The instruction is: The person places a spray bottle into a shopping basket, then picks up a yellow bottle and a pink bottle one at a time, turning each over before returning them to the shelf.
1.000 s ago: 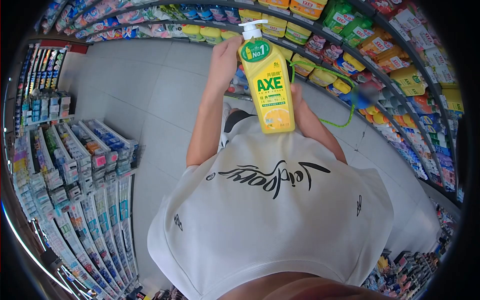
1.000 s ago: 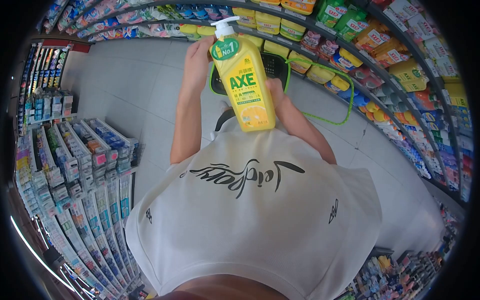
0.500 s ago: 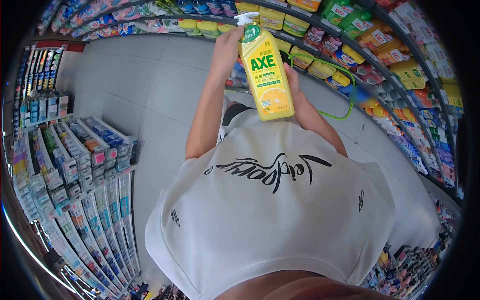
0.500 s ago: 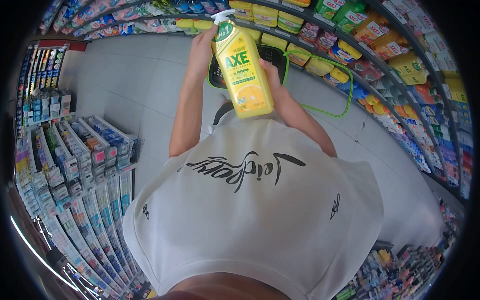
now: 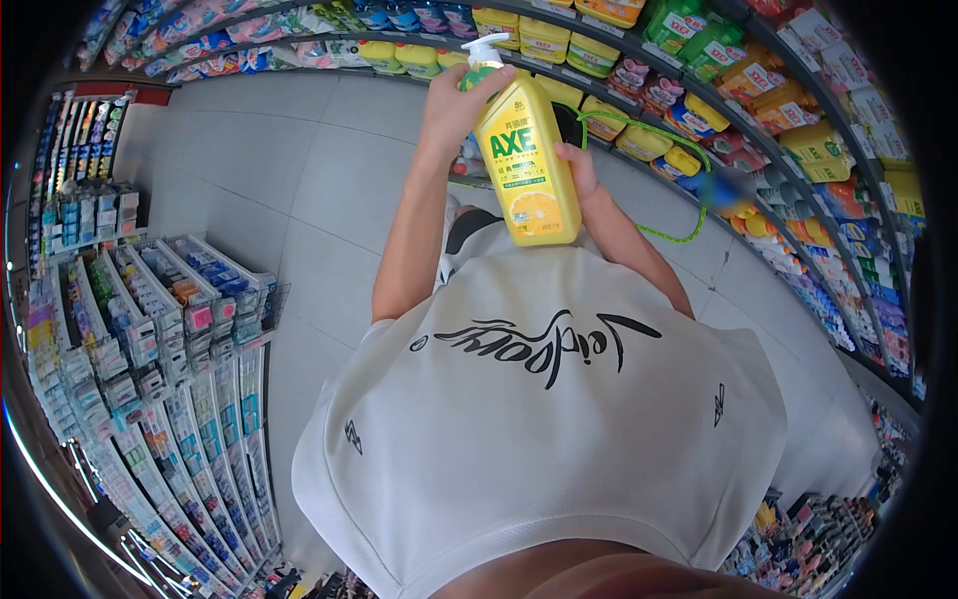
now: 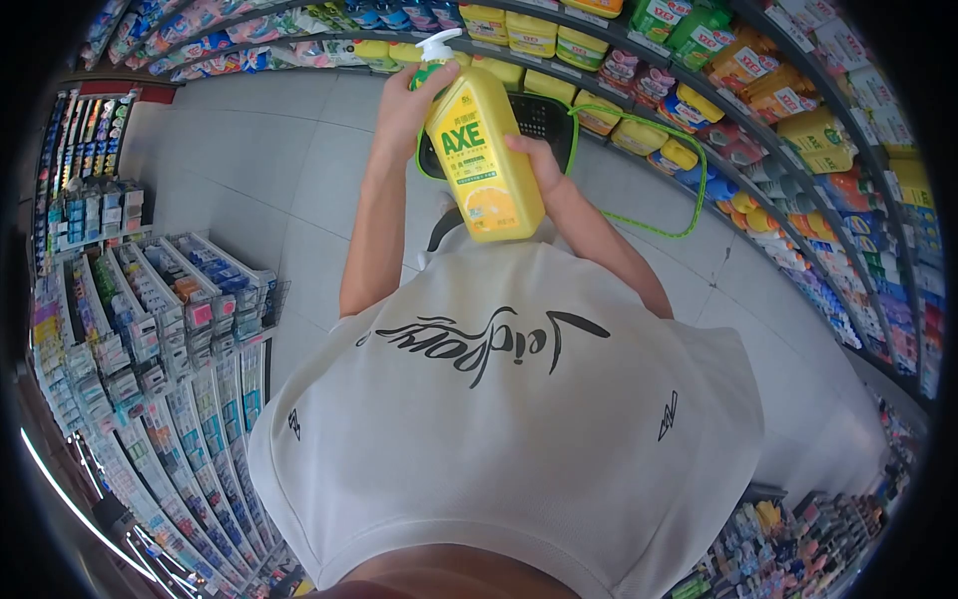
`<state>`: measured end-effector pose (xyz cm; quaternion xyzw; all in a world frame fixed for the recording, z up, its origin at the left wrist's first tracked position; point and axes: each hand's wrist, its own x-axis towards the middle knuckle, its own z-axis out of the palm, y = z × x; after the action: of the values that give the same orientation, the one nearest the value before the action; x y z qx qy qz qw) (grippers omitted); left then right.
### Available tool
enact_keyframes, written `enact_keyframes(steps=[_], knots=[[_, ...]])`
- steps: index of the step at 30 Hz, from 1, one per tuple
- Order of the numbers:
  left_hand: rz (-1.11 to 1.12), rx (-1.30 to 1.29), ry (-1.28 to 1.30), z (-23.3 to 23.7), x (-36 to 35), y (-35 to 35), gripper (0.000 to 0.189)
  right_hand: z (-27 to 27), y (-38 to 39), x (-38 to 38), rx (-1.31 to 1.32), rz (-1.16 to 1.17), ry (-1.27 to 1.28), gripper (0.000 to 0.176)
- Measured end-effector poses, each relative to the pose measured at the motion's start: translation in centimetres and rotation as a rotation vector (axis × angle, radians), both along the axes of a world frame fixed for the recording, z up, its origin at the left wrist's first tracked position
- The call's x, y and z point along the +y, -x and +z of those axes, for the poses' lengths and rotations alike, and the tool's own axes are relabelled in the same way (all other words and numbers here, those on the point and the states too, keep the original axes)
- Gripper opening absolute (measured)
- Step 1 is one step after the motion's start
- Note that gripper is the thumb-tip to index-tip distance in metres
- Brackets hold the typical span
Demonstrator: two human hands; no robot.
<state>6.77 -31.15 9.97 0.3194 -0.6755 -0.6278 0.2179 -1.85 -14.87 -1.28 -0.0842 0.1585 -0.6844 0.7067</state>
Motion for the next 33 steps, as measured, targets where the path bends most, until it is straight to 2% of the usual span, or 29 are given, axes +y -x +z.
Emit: enact_keyframes(steps=[4, 7, 9, 12, 21, 27, 33], knots=[[-0.004, 0.064, -0.063, -0.9, -0.7, -0.2, 0.055, -0.3, -0.1, -0.2, 0.011, 0.012, -0.029, 0.063], [0.063, 0.047, 0.005, -2.3, -1.6, 0.0, 0.046, -0.2, 0.0, -0.2, 0.034, 0.010, -0.022, 0.063], [0.005, 0.208, -0.240, -1.9, -1.9, -0.4, 0.035, 0.0, 0.0, -0.1, 0.058, 0.007, -0.015, 0.063], [-0.051, 0.223, -0.225, -1.4, -1.8, -0.7, 0.027, 0.3, 0.1, 0.1, 0.107, -0.011, -0.006, 0.065], [-0.031, 0.313, -0.477, -1.1, -1.5, -1.2, 0.033, 1.3, -0.3, 0.2, 0.168, -0.043, 0.002, 0.066], [-0.174, 0.346, -0.404, -2.1, -1.8, -1.6, 0.037, 1.3, -0.4, 0.0, 0.105, -0.023, 0.012, 0.066], [-0.151, 0.287, -0.316, -1.6, -1.0, -1.9, 0.046, 1.4, -0.5, 0.1, 0.013, 0.003, 0.013, 0.065]])
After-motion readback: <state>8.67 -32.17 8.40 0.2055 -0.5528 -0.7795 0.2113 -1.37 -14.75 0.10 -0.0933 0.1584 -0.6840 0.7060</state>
